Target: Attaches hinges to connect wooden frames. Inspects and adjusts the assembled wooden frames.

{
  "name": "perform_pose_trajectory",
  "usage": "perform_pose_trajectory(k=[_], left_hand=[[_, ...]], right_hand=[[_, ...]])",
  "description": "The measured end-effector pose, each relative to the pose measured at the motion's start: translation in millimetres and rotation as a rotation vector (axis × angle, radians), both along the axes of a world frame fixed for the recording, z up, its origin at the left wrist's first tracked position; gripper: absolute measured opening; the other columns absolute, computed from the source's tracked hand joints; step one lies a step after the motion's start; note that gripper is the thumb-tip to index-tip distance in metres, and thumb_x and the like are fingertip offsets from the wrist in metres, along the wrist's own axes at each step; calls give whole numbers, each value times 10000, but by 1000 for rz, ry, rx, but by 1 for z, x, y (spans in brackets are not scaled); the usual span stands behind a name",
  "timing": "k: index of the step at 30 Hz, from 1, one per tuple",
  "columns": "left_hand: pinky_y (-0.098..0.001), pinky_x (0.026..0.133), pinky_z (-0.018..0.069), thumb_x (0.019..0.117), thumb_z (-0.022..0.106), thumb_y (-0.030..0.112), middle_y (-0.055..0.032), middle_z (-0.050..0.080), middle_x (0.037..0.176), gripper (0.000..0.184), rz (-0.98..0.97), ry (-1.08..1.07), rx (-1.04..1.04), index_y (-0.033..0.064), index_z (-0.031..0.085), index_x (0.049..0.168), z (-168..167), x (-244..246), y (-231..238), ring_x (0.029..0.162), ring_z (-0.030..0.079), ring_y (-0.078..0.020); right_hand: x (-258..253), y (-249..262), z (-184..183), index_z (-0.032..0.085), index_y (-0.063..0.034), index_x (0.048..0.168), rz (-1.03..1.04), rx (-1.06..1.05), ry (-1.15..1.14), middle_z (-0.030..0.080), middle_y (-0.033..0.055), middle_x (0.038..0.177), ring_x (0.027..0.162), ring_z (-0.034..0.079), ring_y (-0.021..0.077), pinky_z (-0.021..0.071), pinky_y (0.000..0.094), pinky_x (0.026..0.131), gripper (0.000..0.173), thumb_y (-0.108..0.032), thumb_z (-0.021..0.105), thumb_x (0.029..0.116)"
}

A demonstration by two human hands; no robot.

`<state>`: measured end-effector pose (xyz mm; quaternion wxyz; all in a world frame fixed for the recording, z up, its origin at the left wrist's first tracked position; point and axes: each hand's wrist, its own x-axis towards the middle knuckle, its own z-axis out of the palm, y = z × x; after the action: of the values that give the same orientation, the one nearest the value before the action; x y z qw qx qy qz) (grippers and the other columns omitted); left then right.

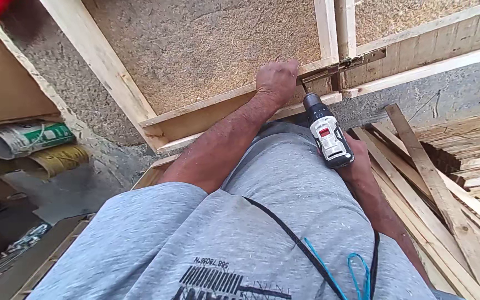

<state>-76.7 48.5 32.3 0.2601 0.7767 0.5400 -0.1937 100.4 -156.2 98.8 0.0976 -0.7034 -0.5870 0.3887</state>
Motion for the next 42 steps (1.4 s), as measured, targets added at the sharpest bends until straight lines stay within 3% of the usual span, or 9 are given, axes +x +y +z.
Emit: perform_pose_trajectory(k=[10, 15, 20, 27, 32, 36, 42], left_hand=[[-577, 721, 542, 1020, 431, 196, -151, 738, 964, 268, -5, -31, -5, 131, 662, 1138, -4, -3, 2, 953, 730, -380], [-560, 692, 549, 1030, 420, 201, -139, 741, 936, 269, 18, -59, 7, 130, 668, 1108, -6, -4, 1, 924, 737, -371], [-548, 655, 543, 1022, 440, 191, -146, 728, 894, 246, 20, -84, 20, 123, 666, 1091, -9, -5, 2, 872, 734, -376], [-515, 641, 538, 994, 470, 179, -124, 720, 833, 222, 4, -96, 102, 125, 679, 1048, -16, -6, -2, 810, 735, -347], [-538, 665, 548, 993, 493, 184, -139, 730, 862, 201, 5, -99, 80, 110, 675, 1039, -16, -6, -2, 835, 738, -361], [-528, 665, 547, 990, 491, 176, -129, 729, 850, 195, 2, -91, 97, 116, 673, 1024, -17, -5, -2, 830, 739, -347], [-519, 655, 547, 987, 487, 167, -131, 722, 823, 188, -10, -80, 105, 103, 664, 999, -17, -5, -2, 812, 740, -347]], right_hand=[[-6, 18, 15, 685, -60, 1192, -25, -101, 11, 762, 134, 952, 873, 755, 288, 585, 536, 744, 442, -389, 664, 897], [-20, 23, 19, 669, -35, 1141, 14, -176, -99, 737, 166, 866, 768, 736, 368, 548, 598, 616, 454, -422, 619, 909], [-27, 23, 20, 666, -25, 1068, 11, -190, -136, 716, 165, 815, 705, 722, 362, 537, 575, 562, 409, -401, 588, 928], [-25, 25, 19, 678, -9, 1133, 1, -168, -111, 729, 172, 828, 708, 730, 351, 543, 562, 566, 473, -420, 575, 924], [-22, 27, 19, 674, -22, 1076, -8, -207, -82, 721, 159, 812, 711, 728, 340, 543, 562, 572, 415, -400, 569, 939], [-24, 34, 20, 678, -26, 1156, -15, -236, -79, 739, 167, 856, 741, 736, 357, 549, 582, 594, 457, -412, 585, 929], [-21, 38, 16, 662, -36, 1070, 8, -238, -95, 711, 153, 790, 695, 721, 353, 531, 563, 553, 439, -438, 591, 910]])
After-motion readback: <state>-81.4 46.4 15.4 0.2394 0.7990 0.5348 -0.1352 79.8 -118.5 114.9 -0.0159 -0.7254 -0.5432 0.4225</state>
